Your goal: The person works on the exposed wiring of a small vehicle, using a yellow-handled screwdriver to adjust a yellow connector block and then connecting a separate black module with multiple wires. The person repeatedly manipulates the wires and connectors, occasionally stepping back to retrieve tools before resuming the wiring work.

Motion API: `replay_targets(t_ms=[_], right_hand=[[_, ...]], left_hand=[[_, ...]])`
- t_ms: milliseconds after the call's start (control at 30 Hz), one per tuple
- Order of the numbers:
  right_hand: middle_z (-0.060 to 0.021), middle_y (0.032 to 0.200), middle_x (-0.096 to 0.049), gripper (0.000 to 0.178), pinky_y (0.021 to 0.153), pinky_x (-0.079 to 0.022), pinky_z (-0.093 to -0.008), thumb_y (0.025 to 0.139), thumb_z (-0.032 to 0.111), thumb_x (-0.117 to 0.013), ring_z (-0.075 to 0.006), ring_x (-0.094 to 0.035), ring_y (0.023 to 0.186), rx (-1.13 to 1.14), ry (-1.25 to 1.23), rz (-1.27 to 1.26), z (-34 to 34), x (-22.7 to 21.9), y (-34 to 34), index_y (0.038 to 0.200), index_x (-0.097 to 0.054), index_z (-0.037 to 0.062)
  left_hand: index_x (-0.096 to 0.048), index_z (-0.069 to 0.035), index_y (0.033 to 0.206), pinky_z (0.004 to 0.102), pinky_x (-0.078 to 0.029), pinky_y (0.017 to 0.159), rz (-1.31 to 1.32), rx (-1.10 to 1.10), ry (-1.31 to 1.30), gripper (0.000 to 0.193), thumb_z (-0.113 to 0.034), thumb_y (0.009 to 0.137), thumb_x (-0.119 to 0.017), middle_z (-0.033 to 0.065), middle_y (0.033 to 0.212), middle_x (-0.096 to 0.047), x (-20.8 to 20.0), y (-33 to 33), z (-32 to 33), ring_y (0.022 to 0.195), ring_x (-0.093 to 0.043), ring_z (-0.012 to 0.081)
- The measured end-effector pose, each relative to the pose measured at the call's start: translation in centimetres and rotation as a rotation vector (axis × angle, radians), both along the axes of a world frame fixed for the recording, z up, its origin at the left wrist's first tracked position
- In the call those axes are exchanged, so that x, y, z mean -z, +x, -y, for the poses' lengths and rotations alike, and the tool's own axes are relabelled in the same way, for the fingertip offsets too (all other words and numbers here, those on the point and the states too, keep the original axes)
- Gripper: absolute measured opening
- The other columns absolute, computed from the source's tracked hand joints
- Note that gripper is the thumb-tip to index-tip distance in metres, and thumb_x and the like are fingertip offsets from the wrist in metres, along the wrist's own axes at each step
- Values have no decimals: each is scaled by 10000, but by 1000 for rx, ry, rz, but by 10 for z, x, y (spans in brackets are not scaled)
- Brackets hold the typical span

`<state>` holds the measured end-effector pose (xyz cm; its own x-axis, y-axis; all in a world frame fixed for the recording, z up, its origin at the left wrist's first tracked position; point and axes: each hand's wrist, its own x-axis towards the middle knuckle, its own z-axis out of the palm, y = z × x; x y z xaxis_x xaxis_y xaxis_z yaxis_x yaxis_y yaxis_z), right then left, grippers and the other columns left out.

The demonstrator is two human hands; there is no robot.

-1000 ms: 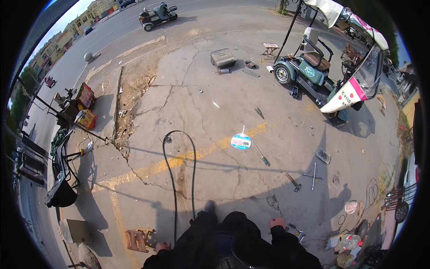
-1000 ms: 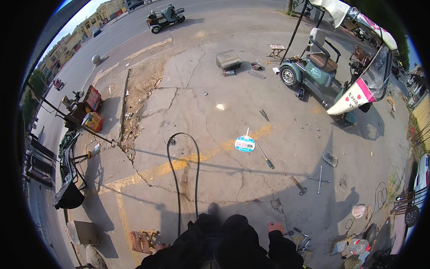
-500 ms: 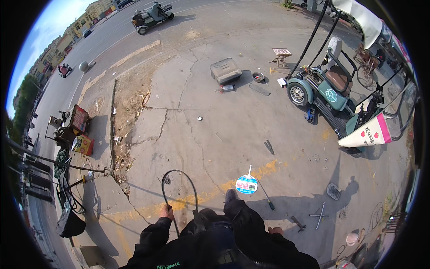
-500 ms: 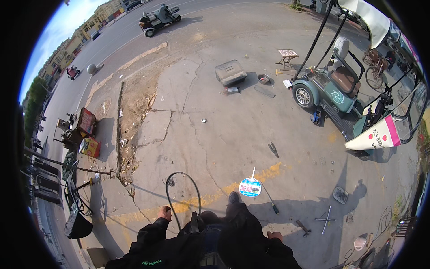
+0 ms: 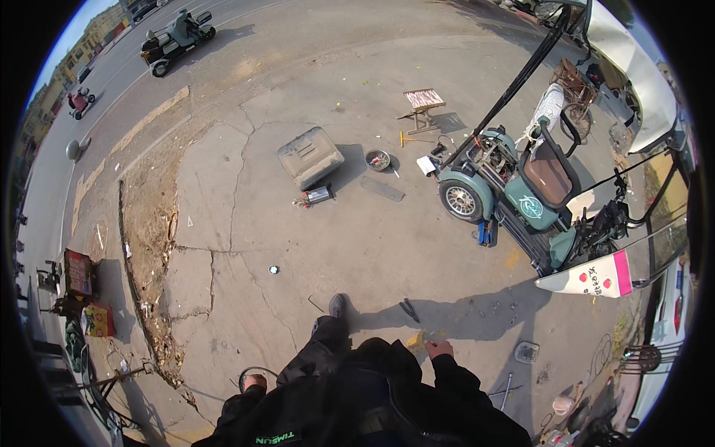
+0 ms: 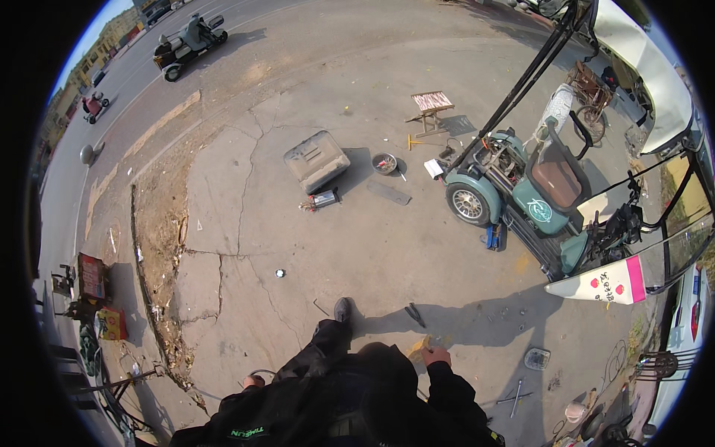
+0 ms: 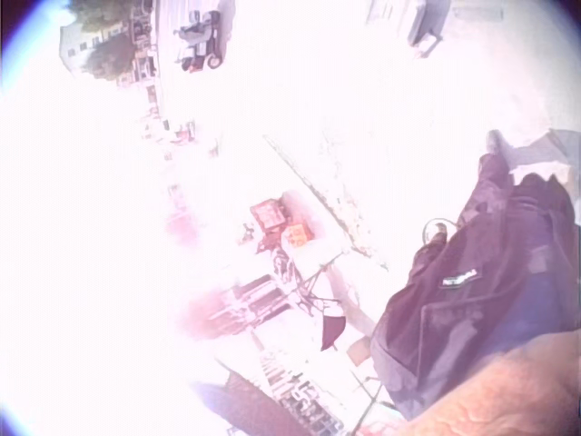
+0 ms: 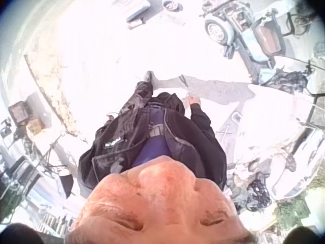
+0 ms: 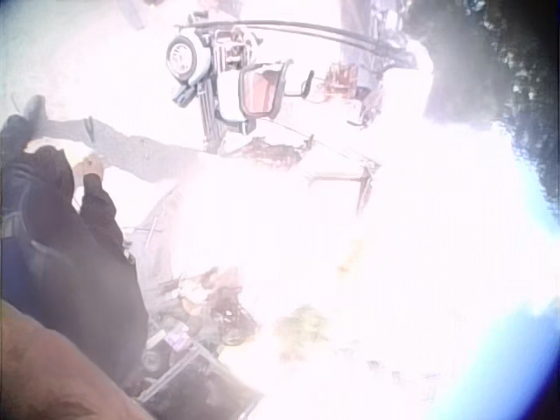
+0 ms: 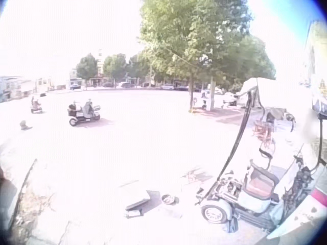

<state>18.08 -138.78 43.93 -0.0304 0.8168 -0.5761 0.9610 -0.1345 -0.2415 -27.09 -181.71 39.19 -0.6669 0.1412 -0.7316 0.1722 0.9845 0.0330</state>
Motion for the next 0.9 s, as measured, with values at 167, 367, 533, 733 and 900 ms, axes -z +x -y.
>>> replay_targets(t_ms=[167, 367, 533, 733, 900], right_hand=[[-206, 867, -732, 552, 843, -553, -471, 790, 563, -653, -379, -708, 886, 314, -177, 165, -55, 24, 27, 848, -775, 28], [-192, 891, -745, 542, 877, -557, -457, 781, 561, -676, -348, -721, 908, 449, -307, 250, -171, 73, -20, 852, -784, 35], [-200, 960, -740, 565, 914, -541, -445, 820, 584, -624, -352, -703, 984, 312, -427, 226, -367, 104, -126, 869, -784, 45], [-170, 929, -726, 545, 815, -534, -493, 918, 586, -544, -377, -688, 929, 277, -275, -40, -555, 69, -303, 965, -711, 69], [-115, 1031, -733, 442, 824, -548, -464, 883, 515, -657, -318, -705, 996, 56, -434, 10, -613, 45, -408, 1098, -663, 128]], left_hand=[[-774, -148, 792, 407, -564, 798, -18, -17, 189, 195, -110, 729, -593, 123, 849, -745, 7, -137, -215, 851, -720, 317], [-730, -41, 936, 339, -557, 549, -111, 143, 450, 188, -100, 761, -691, 82, 765, -728, -11, -258, -487, 602, -691, 183], [-710, 16, 988, 299, -548, 583, 166, 89, 497, 254, -197, 859, -758, 93, 757, -732, -70, -270, -718, 627, -688, 148], [-701, -160, 1039, 410, -541, 851, 165, 942, 590, 228, -317, 873, -697, 60, 1045, -696, -68, -221, -978, 1015, -661, 277], [-722, -204, 1060, 455, -500, 943, 365, 1647, 65, 249, -292, 834, -666, 59, 1084, -664, -19, -223, -1103, 1130, -593, 279]])
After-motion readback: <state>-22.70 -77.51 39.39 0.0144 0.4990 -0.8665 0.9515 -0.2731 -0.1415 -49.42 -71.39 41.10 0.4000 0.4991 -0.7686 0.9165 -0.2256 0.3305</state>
